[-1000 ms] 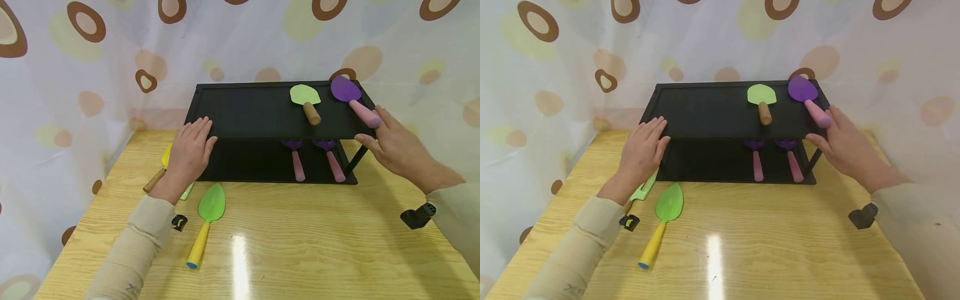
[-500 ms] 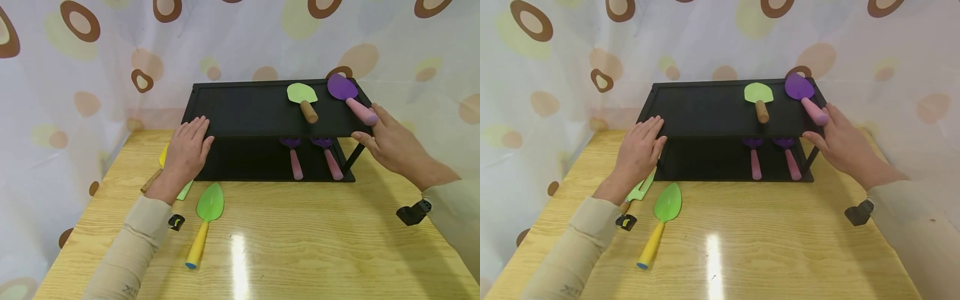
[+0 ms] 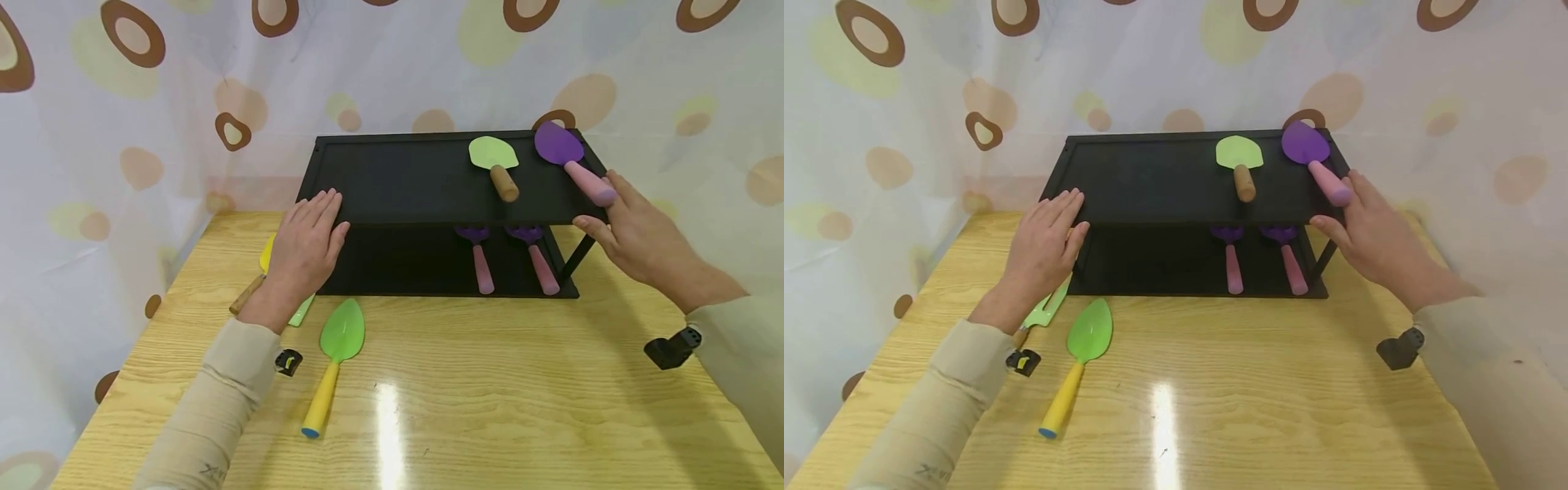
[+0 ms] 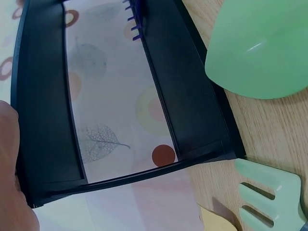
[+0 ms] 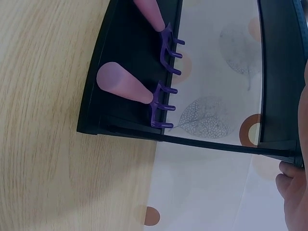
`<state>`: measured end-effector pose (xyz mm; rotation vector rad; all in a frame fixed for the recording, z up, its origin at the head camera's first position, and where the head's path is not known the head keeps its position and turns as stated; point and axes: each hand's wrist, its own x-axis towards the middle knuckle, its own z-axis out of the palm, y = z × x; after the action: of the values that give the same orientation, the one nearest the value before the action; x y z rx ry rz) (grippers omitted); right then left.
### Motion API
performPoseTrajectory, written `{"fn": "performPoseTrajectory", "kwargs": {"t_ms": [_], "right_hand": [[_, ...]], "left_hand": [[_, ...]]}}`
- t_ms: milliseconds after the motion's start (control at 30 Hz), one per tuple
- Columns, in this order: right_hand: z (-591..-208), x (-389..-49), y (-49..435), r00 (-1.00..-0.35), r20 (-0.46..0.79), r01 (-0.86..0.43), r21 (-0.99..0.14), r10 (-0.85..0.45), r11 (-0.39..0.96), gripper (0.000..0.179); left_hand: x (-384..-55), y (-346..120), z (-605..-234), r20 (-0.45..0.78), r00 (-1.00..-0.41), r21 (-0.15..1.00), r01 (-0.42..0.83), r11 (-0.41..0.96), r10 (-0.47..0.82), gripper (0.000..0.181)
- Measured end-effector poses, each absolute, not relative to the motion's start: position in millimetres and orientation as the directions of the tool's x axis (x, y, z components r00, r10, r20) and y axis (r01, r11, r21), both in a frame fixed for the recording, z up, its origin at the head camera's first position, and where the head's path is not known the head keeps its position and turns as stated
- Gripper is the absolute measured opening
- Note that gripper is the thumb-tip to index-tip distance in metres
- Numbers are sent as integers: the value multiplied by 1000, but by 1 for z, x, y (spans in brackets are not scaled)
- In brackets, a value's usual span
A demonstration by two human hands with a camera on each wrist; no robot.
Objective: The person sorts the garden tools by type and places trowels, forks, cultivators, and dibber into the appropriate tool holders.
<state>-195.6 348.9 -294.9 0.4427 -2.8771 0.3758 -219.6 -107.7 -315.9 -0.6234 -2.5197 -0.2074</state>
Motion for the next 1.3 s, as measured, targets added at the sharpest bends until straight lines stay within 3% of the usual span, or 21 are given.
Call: {"fn": "performPoseTrajectory", "kwargs": {"t_ms": [200,700,1133,1300], "right_hand": [[-294,-195,350,-921,262,-347,-217,-288,913,60],[-290,-193,348,-934,238,-316,-213,-265,925,61],[-295,-194,349,-947,213,-287,-224,-240,932,63],[-296,-195,349,-937,246,-306,-235,-249,922,61]], "left_hand": [[-218,-109,-316,549,-735,21,489,872,399,50],[-201,-129,-326,655,-612,50,620,783,443,49],[-174,-137,-333,702,-548,49,675,736,455,52],[-162,-140,-336,683,-549,31,680,732,481,52]]}}
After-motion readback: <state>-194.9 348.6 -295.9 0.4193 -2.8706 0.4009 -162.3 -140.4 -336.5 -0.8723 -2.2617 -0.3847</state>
